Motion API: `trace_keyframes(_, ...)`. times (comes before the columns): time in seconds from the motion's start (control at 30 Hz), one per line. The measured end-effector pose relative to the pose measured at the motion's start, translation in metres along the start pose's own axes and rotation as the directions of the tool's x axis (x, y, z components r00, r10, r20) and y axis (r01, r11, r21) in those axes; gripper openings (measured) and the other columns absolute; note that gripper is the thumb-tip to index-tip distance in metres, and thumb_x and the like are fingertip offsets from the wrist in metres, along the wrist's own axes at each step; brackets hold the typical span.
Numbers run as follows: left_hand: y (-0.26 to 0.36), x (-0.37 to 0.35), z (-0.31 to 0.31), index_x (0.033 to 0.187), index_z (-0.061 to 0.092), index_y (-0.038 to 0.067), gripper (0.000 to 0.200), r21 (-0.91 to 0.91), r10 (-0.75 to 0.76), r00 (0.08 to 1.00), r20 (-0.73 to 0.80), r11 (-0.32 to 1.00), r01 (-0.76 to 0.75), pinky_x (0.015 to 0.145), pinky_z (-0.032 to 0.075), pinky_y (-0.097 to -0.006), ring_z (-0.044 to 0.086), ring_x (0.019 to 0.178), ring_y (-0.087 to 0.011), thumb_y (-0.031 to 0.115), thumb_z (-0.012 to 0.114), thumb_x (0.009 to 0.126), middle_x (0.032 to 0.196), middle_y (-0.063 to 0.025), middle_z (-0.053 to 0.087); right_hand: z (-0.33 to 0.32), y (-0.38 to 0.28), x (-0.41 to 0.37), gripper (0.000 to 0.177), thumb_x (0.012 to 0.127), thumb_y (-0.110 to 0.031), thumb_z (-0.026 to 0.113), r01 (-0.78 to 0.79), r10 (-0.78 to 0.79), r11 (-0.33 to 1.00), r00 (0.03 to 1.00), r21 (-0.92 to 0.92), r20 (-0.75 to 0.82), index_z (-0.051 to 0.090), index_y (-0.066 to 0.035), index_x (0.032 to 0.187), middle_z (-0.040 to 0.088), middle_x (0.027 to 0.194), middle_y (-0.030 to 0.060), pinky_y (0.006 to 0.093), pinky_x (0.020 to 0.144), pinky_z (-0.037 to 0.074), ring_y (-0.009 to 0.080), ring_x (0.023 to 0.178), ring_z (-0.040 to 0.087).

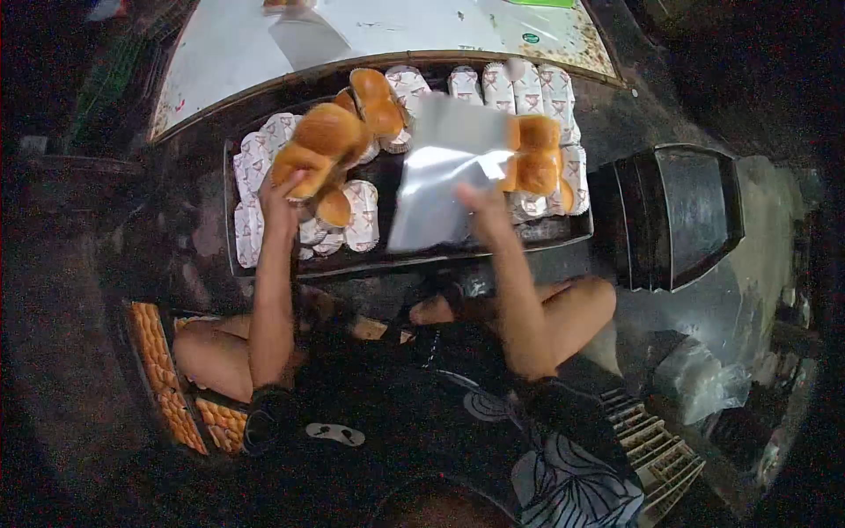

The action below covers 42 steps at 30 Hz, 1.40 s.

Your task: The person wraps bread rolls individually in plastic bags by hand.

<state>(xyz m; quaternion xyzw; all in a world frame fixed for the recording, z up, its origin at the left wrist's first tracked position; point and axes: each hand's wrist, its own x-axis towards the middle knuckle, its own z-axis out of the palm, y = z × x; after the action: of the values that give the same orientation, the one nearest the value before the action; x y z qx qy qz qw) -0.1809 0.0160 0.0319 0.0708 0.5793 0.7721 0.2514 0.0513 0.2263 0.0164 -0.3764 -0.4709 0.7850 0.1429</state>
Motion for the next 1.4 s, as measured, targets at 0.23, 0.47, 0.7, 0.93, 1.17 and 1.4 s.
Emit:
trace_keyframes(0.23,-0.014,-0.010,-0.049,0.114,0.045,0.004,0.040,-0.192,-0.251,0.913,-0.323,0.961,0.197,0.074,0.049,-0.0367,0.055,0.093,-0.0240,0.019,0.058,0.079,0.105,-0.0090,0.053,0.050,0.180,0.076,0.029,0.080,-0.025,0.055,0.012,-0.028,0.811,0.999,-0.585,-0.019,0.060,0.003,0.083,0.060,0.072,0.0092,0.0314,0.060,0.043,0.0164,0.064,0.053)
trace_keyframes(0.47,-0.036,-0.071,0.015,0.131,0.009,0.001,0.084,0.961,0.754,0.614,-0.233,0.273,0.029,0.097,0.025,-0.0465,0.027,0.120,-0.0342,0.019,0.066,0.072,0.128,-0.0244,0.026,-0.006,0.131,0.055,0.042,0.071,-0.036,0.062,0.148,-0.281,0.700,0.957,-0.698,-0.078,0.059,0.006,0.075,0.060,0.069,0.0205,0.0389,0.064,0.044,0.0289,0.067,0.059)
trace_keyframes(0.7,-0.125,-0.115,0.061,0.111,0.046,-0.004,0.047,0.748,-0.096,0.742,0.663,0.104,-0.655,0.096,0.027,-0.0475,0.033,0.118,-0.0356,0.023,0.057,0.074,0.120,-0.0273,0.039,0.013,0.108,0.048,0.051,0.065,-0.038,0.068,-0.042,-0.084,0.561,0.991,-0.827,-0.107,0.058,0.009,0.082,0.060,0.077,0.0237,0.0421,0.067,0.046,0.0339,0.076,0.060)
trace_keyframes(0.93,-0.111,-0.108,0.037,0.072,0.062,0.003,0.012,0.891,-0.392,0.830,0.396,-0.055,-0.451,0.067,0.047,-0.0402,0.059,0.077,-0.0322,0.008,0.051,0.071,0.077,-0.0164,0.059,0.020,0.065,-0.076,0.035,0.076,-0.024,0.062,0.247,-0.249,0.704,0.964,-0.666,0.094,0.052,0.003,0.096,0.058,0.088,0.0185,0.0357,0.077,0.042,0.0299,0.085,0.056)
trace_keyframes(1.17,-0.085,-0.098,0.032,0.082,0.063,0.006,0.017,0.856,-0.426,0.752,0.504,0.131,-0.499,0.069,0.044,-0.0422,0.057,0.080,-0.0314,0.012,0.050,0.073,0.079,-0.0132,0.059,0.014,0.095,-0.106,0.034,0.076,-0.027,0.061,0.290,-0.025,0.570,0.942,-0.769,0.336,0.056,0.000,0.097,0.058,0.094,0.0189,0.0352,0.079,0.042,0.0324,0.088,0.056)
trace_keyframes(1.4,-0.113,-0.099,0.045,0.087,0.062,0.007,0.017,0.847,-0.020,0.853,0.522,0.129,-0.515,0.067,0.046,-0.0372,0.058,0.075,-0.0295,0.011,0.054,0.073,0.081,-0.0104,0.060,0.018,0.077,-0.056,0.038,0.075,-0.025,0.063,0.289,-0.654,0.335,0.757,-0.897,0.000,0.054,0.007,0.094,0.059,0.083,0.0210,0.0363,0.070,0.045,0.0331,0.079,0.059)
